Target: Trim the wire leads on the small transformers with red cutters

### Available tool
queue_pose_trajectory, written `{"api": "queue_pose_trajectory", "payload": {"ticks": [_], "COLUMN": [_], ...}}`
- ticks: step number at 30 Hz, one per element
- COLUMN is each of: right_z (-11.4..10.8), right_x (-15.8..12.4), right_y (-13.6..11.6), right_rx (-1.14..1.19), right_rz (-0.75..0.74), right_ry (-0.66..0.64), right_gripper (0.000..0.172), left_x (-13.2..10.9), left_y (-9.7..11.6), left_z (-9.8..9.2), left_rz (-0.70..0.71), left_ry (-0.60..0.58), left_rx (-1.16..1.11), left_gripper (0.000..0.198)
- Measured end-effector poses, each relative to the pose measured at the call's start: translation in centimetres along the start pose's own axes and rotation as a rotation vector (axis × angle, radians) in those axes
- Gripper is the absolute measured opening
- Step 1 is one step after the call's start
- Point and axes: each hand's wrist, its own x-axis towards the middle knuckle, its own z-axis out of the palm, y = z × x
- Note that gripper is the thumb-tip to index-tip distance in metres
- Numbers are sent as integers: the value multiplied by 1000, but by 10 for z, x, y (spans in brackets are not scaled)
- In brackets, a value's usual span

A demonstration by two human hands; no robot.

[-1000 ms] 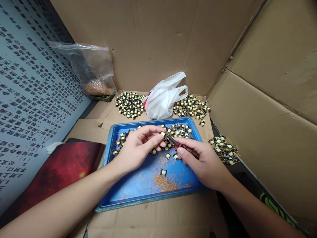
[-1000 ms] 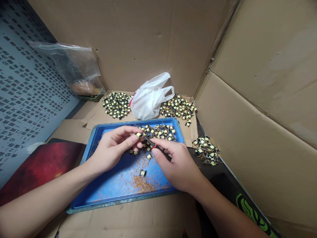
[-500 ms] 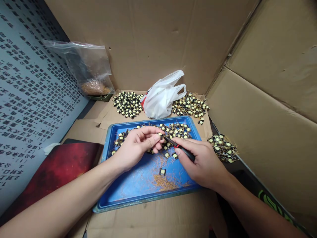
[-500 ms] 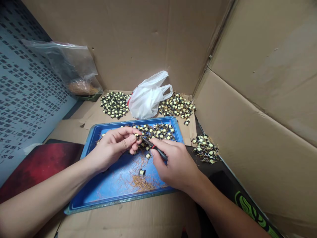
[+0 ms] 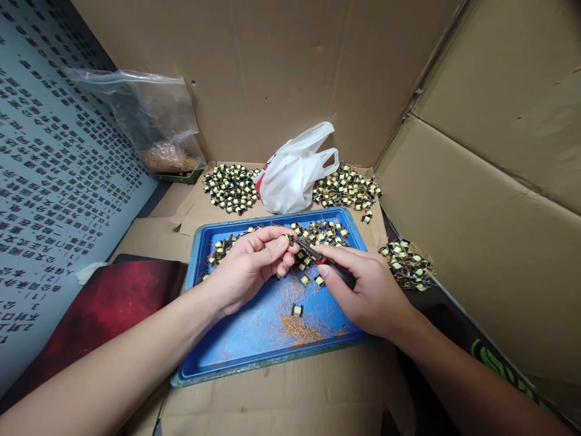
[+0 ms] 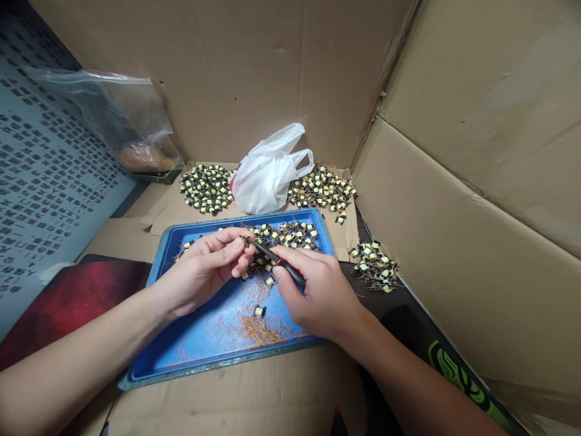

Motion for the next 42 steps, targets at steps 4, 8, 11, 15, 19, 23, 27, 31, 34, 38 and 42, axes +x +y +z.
{"api": "queue_pose_trajectory", "payload": {"ticks": [4, 8, 11, 15, 19, 23, 27, 31, 34, 38, 42], "right_z": [1, 1, 0, -1, -1, -2, -1, 0, -1, -2, -5], "right_x": [0, 0, 1, 1, -1, -1, -1, -2, -3, -3, -1], "right_y": [0, 0, -1, -3, -4, -5, -4, -3, -4, -5, -3], "right_rx": [15, 36, 61, 71, 70, 97, 204, 349, 428, 417, 298], "right_rz": [-3, 17, 43, 78, 91, 118, 195, 290, 313, 294, 195], "right_ry": [34, 28, 22, 19, 15, 2, -27, -70, -90, -93, -101], "right_gripper": [32, 31, 31, 32, 34, 34, 34, 37, 38, 39, 37], "left_x": [1, 2, 1, 1, 1, 0, 0, -1, -2, -3, -2], "left_y": [1, 0, -1, -2, -3, -3, -3, -3, -3, -3, -1], "left_z": [-1, -3, -4, -4, -4, -5, -3, 1, 2, 3, 3], "left_rz": [44, 84, 95, 120, 145, 159, 198, 272, 312, 317, 272], "left_ry": [5, -12, -24, -30, -24, -33, -20, 29, 39, 49, 35], "left_rx": [25, 73, 115, 151, 197, 250, 322, 431, 471, 480, 442], "left_gripper": [23, 22, 21, 22, 23, 22, 24, 23, 22, 23, 26]}}
